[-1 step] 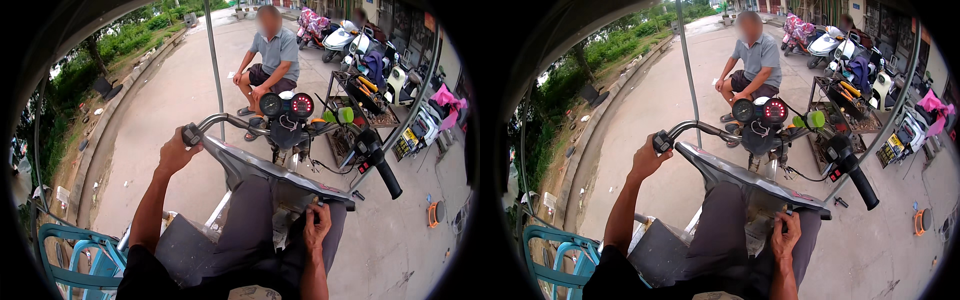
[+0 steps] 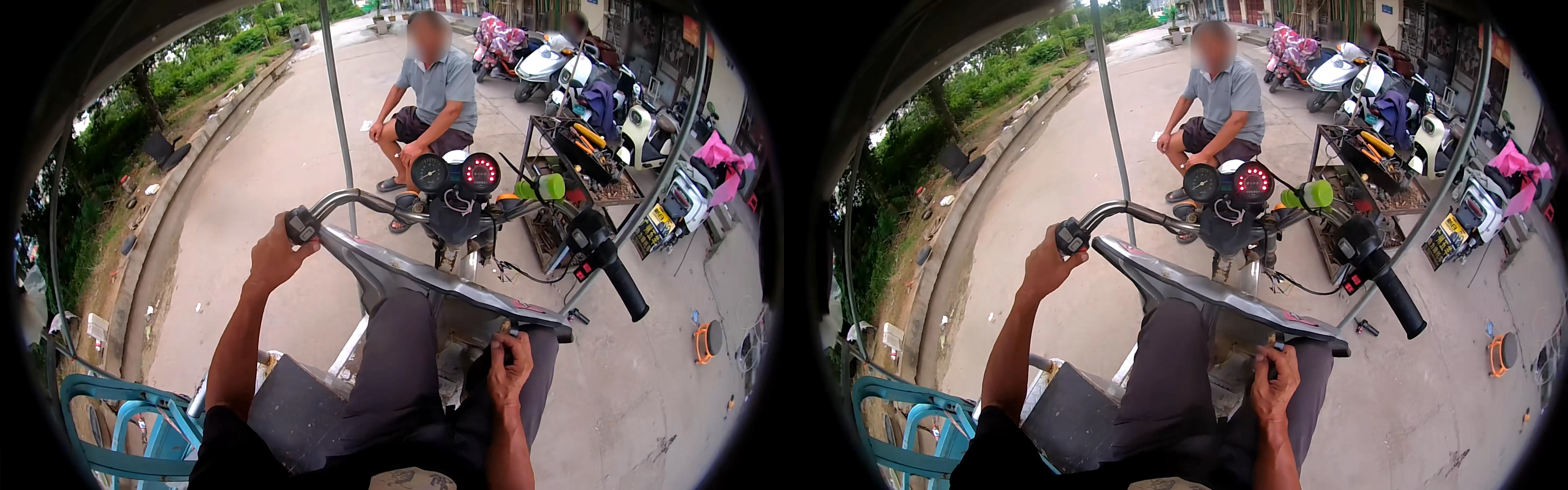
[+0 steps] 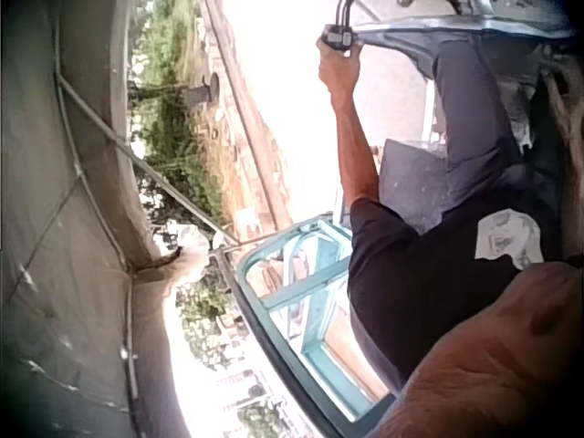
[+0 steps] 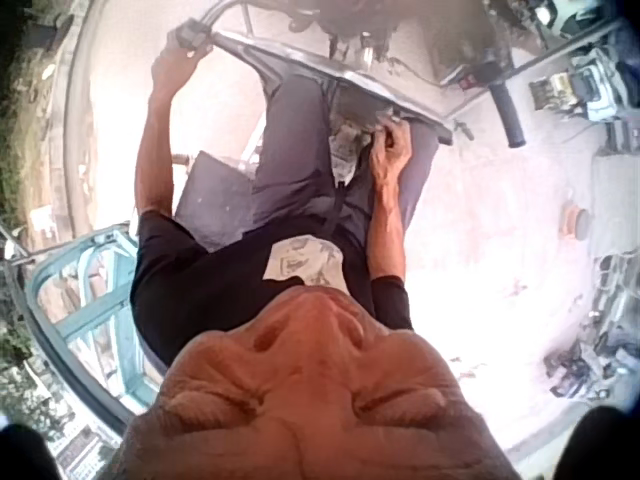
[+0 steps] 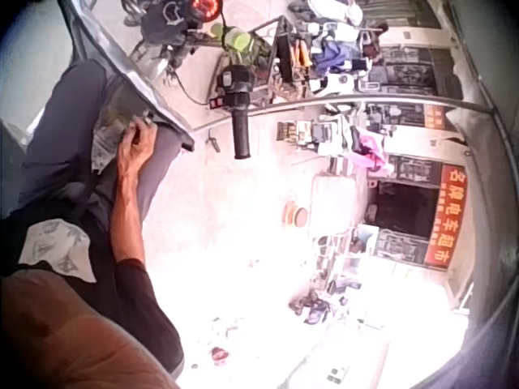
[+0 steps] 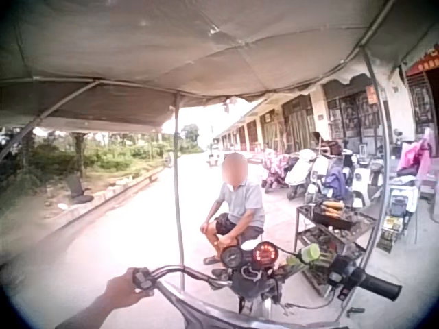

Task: The person connects and tapes several electrical wires on a motorcycle dashboard by hand, while another person assists by holding the components.

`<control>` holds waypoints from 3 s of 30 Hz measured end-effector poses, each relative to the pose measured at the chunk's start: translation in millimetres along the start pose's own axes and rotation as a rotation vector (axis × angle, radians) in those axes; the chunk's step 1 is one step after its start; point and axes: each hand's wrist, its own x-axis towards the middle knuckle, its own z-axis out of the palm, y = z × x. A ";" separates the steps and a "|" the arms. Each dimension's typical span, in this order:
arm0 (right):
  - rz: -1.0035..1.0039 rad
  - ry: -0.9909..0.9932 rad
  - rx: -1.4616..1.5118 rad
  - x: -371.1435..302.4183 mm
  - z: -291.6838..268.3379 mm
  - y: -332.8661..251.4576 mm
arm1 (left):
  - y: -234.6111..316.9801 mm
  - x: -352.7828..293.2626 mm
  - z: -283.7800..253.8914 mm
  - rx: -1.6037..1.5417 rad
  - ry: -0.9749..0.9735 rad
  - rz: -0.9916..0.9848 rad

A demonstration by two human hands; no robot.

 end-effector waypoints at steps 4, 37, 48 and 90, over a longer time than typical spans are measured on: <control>0.016 0.011 0.013 5.9 -20.7 6.4 | 28.7 -3.0 7.0 0.070 -0.004 -0.022; 0.036 -0.060 -0.031 16.1 -18.1 4.8 | 130.0 -10.4 67.4 0.101 0.091 0.755; -0.032 -0.038 -0.120 38.9 19.0 28.2 | 269.4 148.5 234.5 -0.174 -0.426 0.493; 0.062 -0.107 0.004 33.0 -11.9 41.0 | 220.3 128.0 258.6 -0.335 -0.177 -0.007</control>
